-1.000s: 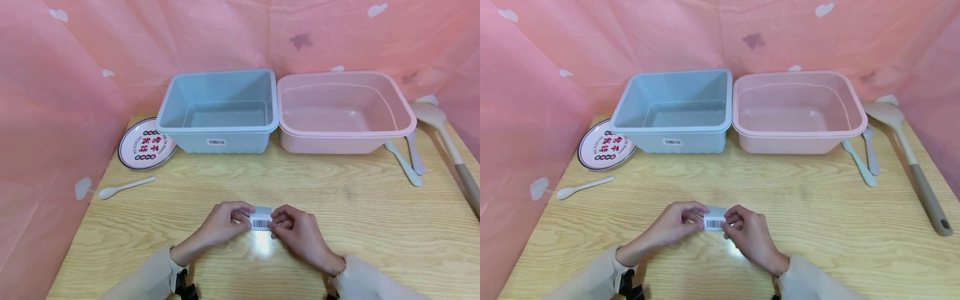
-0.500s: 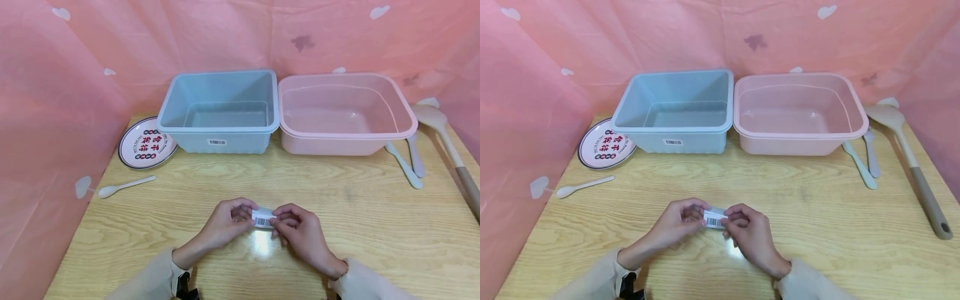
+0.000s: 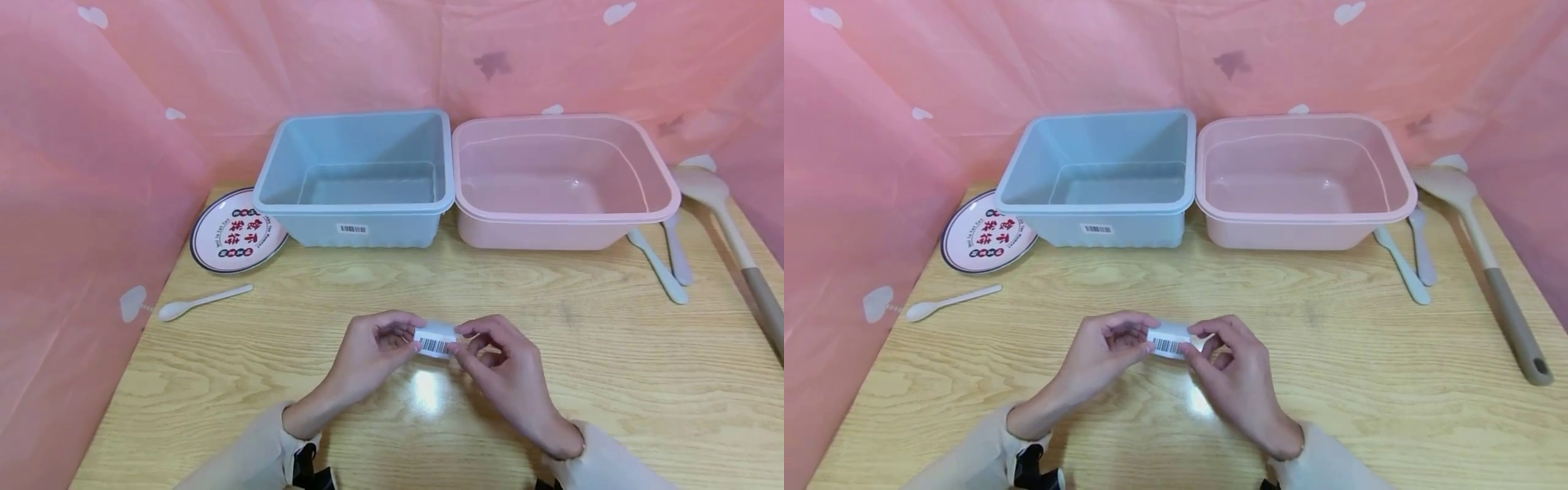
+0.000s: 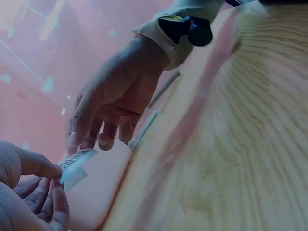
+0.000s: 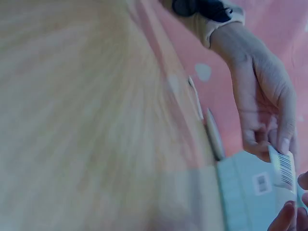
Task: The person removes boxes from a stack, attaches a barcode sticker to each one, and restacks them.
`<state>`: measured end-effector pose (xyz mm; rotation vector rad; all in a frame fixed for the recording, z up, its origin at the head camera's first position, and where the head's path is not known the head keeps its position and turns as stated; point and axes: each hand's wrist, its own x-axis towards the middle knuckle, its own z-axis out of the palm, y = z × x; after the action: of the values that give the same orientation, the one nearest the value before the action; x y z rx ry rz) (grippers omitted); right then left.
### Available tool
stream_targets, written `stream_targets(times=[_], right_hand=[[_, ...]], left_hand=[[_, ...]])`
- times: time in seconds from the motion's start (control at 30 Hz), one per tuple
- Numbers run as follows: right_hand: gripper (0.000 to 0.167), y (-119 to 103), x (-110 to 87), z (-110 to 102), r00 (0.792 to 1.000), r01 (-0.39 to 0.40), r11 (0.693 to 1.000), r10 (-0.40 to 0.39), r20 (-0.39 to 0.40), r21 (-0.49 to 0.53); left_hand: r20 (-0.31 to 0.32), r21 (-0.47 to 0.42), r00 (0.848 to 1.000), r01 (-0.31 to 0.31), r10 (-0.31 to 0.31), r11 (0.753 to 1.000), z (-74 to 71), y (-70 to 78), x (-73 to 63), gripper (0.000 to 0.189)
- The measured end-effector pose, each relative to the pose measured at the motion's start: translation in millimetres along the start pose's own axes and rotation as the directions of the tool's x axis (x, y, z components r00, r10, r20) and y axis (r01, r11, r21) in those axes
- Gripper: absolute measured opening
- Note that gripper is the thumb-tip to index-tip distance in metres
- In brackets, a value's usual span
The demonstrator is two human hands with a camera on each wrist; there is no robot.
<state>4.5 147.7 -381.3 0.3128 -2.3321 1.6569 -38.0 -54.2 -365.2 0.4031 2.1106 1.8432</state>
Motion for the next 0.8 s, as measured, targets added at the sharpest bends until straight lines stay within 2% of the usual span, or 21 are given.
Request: stream_targets(times=[0.13, 0.23, 0.37, 0.4, 0.47, 0.53, 0.8], right_hand=[[0.029, -4.0, 4.2, -3.3, 0.987, 0.148, 0.986, -0.152, -0.044, -0.082], [0.009, -6.3, 8.5, -2.4, 0.96, 0.258, 0.955, -0.27, -0.067, -0.148], [0.033, -10.3, 15.0, 1.5, 0.901, 0.395, 0.886, -0.425, -0.082, -0.244], [0.033, -11.4, 16.5, 2.5, 0.892, 0.415, 0.873, -0.446, -0.076, -0.257], [0.033, -13.5, 19.2, 4.1, 0.877, 0.442, 0.853, -0.476, -0.063, -0.277], [0.033, -15.0, 21.2, 5.5, 0.872, 0.453, 0.842, -0.487, -0.052, -0.292], [0.034, -16.1, 22.0, 8.0, 0.886, 0.428, 0.855, -0.461, -0.05, -0.294]], left_hand=[[-0.009, 0.012, 1.0, -0.021, 0.021, 1.0, 1.0, 5.2, 2.4, 0.024], [-0.007, 0.012, 0.999, -0.033, 0.033, 0.999, 1.4, 9.1, 3.5, 0.025], [0.008, 0.01, 0.999, -0.052, 0.052, 0.999, 1.7, 13.3, 3.1, 0.025], [0.012, 0.008, 0.998, -0.055, 0.054, 0.998, 1.9, 14.1, 2.8, 0.025], [0.02, -0.001, 0.998, -0.06, 0.06, 0.998, 2.3, 15.3, 2.1, 0.025], [0.024, -0.012, 0.998, -0.062, 0.063, 0.998, 2.6, 16.2, 1.3, 0.025], [0.032, -0.052, 0.998, -0.061, 0.063, 0.997, 3.5, 18.9, 0.5, 0.025]])
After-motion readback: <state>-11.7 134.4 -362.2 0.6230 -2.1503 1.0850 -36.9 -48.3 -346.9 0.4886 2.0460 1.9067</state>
